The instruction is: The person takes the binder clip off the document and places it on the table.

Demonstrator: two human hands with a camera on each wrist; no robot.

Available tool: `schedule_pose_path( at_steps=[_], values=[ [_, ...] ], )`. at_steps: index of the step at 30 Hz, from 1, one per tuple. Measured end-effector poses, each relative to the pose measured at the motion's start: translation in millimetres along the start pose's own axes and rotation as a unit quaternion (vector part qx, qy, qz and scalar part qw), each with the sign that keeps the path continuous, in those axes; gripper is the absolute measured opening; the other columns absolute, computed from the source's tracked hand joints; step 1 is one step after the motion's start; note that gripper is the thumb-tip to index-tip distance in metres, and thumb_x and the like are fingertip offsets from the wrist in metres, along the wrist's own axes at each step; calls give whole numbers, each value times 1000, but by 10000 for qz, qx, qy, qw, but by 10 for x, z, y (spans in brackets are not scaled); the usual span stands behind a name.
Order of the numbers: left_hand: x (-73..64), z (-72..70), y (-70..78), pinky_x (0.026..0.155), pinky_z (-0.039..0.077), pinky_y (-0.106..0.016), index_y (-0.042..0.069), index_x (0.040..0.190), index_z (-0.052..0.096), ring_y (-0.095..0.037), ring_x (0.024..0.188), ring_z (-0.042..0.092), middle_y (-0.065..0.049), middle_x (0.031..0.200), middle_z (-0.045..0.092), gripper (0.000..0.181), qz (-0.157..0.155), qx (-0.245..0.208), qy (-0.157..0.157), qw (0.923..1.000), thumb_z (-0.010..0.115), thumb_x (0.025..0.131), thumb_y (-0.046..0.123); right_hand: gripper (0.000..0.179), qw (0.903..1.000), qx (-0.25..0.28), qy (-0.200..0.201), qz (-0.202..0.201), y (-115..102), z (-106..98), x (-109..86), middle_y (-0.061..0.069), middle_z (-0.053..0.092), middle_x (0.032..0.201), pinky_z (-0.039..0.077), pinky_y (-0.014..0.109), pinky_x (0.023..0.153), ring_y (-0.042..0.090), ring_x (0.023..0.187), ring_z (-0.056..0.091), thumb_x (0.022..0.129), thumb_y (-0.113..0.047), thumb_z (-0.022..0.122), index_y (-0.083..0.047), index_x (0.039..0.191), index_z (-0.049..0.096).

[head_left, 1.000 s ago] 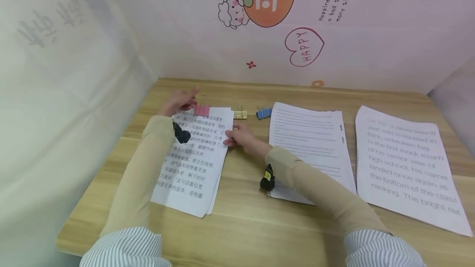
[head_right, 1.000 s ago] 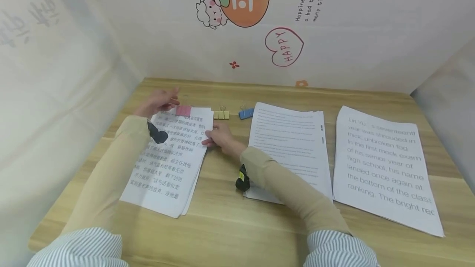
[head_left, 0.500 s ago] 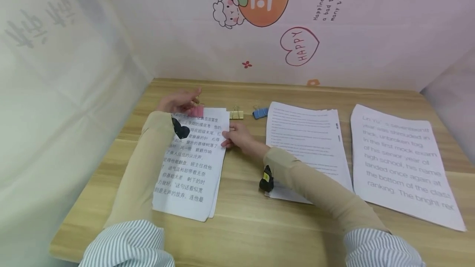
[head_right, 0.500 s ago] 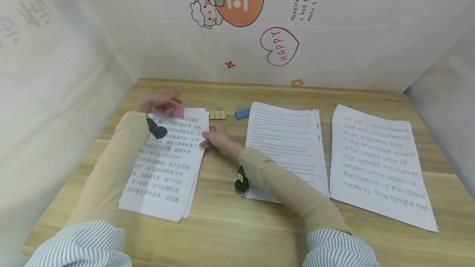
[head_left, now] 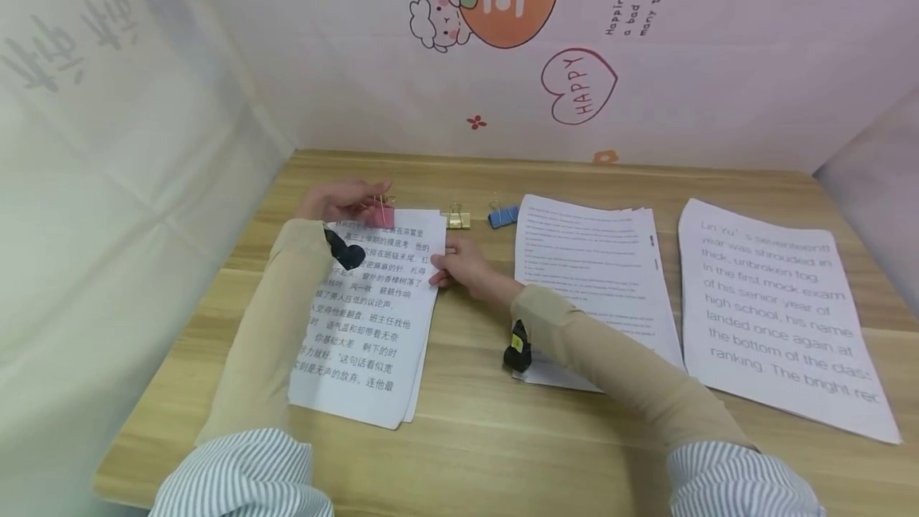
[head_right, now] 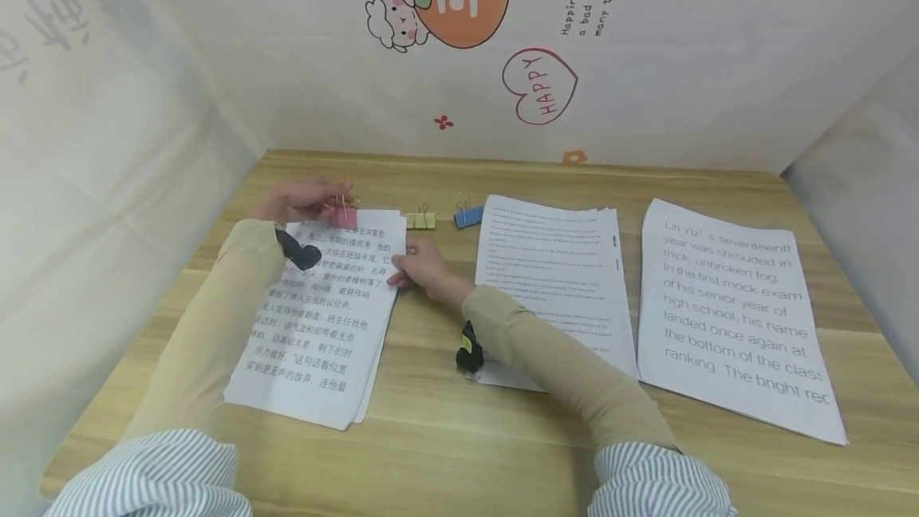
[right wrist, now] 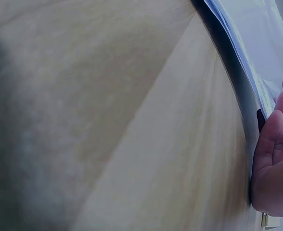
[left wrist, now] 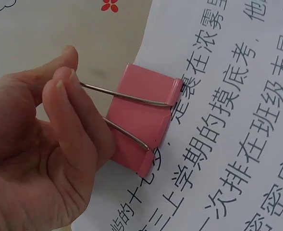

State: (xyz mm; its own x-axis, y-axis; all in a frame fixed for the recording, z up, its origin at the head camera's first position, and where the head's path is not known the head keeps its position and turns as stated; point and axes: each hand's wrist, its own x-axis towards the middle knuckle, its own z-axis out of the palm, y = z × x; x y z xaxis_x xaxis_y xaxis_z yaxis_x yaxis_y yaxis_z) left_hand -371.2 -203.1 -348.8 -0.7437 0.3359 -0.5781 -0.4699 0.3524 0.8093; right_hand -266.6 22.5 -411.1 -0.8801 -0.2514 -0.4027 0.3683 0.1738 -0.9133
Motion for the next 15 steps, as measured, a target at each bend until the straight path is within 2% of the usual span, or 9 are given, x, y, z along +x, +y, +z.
schedule_pose_path(
  at_steps=[4,7,12,15],
  values=[
    [-23,15,10,45,39,-13,-2,114,51,-4,51,48,-2,75,56,33,-41,-720,-54,9974,51,97,26,37,10000,-46,18,39,-2,7,8,13,67,88,51,18,54,10,56,61,94,-5,54,-6,131,52],
    [-39,31,26,44,39,-12,2,105,56,-3,48,48,-3,74,58,21,-83,-1049,-67,9944,50,98,21,38,9999,-52,43,79,-8,15,16,13,66,88,51,18,53,10,55,61,94,-5,54,-6,132,51],
    [-68,61,40,43,38,-12,10,92,64,-2,46,47,-2,74,60,15,-56,-1024,126,9946,51,98,17,39,9998,-99,33,150,-14,22,24,17,67,94,50,18,52,10,55,61,94,-4,53,-6,133,49],
    [-75,71,35,44,37,-11,11,92,64,-1,46,46,-2,75,61,15,-19,-992,183,9949,51,98,16,38,9997,-120,12,190,-18,23,23,19,67,99,50,18,52,10,55,62,94,-4,52,-4,132,49]
  ],
)
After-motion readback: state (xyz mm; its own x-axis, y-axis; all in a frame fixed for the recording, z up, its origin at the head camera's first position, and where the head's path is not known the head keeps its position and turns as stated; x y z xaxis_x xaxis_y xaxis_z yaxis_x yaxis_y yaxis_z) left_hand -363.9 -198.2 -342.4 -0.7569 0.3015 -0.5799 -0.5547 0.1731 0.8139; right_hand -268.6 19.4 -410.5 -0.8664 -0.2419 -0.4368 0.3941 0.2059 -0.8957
